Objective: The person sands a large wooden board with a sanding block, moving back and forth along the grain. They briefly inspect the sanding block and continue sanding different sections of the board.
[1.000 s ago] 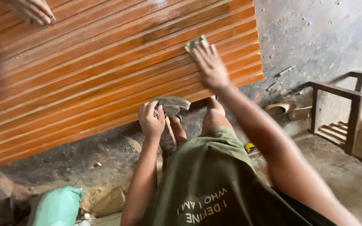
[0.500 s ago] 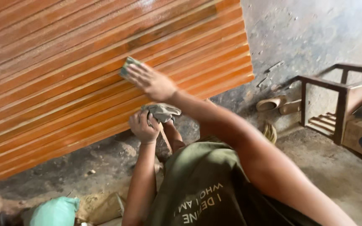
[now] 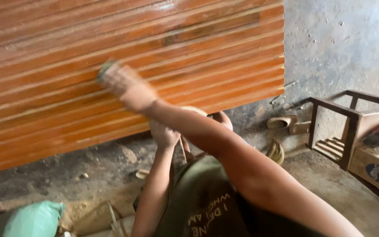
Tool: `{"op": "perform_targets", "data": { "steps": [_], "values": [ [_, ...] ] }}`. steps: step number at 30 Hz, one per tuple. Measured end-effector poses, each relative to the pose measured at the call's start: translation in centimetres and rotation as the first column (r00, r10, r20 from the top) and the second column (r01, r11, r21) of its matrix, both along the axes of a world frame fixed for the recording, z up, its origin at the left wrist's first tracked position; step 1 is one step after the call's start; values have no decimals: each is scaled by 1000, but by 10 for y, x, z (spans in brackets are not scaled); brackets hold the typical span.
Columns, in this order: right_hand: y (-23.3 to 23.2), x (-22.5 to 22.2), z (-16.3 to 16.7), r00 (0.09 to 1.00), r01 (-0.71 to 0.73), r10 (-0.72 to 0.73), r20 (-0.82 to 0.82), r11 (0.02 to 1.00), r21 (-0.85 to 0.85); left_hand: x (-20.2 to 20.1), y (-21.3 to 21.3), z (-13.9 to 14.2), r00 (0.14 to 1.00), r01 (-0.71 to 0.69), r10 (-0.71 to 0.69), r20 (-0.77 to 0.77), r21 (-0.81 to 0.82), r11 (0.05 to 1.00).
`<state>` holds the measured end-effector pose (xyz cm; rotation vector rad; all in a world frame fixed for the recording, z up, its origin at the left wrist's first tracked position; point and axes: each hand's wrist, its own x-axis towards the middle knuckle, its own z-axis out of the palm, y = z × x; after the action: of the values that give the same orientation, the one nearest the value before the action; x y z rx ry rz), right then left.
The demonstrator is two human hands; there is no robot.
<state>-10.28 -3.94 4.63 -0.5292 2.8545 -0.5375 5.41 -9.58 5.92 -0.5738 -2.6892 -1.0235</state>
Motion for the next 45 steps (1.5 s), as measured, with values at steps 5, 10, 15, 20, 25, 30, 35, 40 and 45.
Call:
{"op": "perform_targets", "data": {
  "steps": [5,10,15,20,25,30,35,40,45],
  "values": [
    [125,3,10,981,105,-81,175,985,-135,-23,-63,-12,870,-472,322,373,440,764],
    [335,58,57,625,754,-726,-285,656,-17,-77,-134,-8,833,-547,552,43,217,809],
    [162,33,87,755,630,-632,-171,773,-77,-142,-101,3,916,-394,398,-37,95,914],
    [15,-4,94,976,-30,5,217,994,110,-202,-69,29,968,-247,250,-20,96,964],
    [209,44,94,797,603,-603,30,797,8,-239,-38,49,986,-165,167,-7,102,981],
    [296,70,82,392,908,-867,-306,419,-24,-262,-7,56,991,-124,127,-31,91,988],
    [75,37,59,814,545,-524,251,838,-18,-261,22,59,996,-85,88,-35,69,994],
    [81,34,73,929,134,-33,370,959,-252,-264,54,70,998,-41,44,-40,73,997],
    [323,48,83,691,716,-682,-239,692,92,-280,68,75,999,-3,8,-54,84,996]
  ]
}}
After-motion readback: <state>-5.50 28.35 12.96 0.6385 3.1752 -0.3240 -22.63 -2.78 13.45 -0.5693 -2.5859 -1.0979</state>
